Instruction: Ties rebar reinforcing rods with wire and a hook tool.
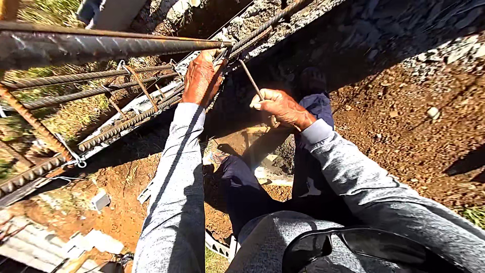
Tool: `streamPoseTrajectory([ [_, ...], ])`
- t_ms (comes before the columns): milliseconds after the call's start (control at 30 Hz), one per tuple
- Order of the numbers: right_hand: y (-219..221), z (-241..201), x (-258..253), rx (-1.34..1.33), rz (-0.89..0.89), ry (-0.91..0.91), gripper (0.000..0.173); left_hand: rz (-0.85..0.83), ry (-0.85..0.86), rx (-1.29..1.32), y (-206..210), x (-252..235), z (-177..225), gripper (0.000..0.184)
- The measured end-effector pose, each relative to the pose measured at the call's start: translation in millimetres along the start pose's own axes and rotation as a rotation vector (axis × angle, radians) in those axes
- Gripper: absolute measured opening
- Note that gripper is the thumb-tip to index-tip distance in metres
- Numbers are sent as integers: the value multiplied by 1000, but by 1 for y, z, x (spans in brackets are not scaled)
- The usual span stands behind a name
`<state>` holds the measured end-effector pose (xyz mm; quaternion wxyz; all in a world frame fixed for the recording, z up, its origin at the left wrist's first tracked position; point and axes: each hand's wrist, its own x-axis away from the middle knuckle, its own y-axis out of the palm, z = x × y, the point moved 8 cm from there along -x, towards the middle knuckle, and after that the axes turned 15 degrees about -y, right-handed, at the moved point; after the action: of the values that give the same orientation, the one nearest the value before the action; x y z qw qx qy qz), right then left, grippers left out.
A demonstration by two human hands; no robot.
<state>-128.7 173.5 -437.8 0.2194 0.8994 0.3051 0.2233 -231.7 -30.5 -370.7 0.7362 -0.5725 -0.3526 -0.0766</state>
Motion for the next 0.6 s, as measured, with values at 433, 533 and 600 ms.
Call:
streamPoseTrajectory([
  [433,-5,-18,4,-45,-12,-34,16,-99,-52,-116,-6,-10,2,52],
  [533,-9,-21,3,43,-52,-48,18,-151,-130,-173,-12,-7,6,57],
  [600,-18,-25,-1,115,-94,-49,17,-169,-128,-184,-12,-10,5,57],
])
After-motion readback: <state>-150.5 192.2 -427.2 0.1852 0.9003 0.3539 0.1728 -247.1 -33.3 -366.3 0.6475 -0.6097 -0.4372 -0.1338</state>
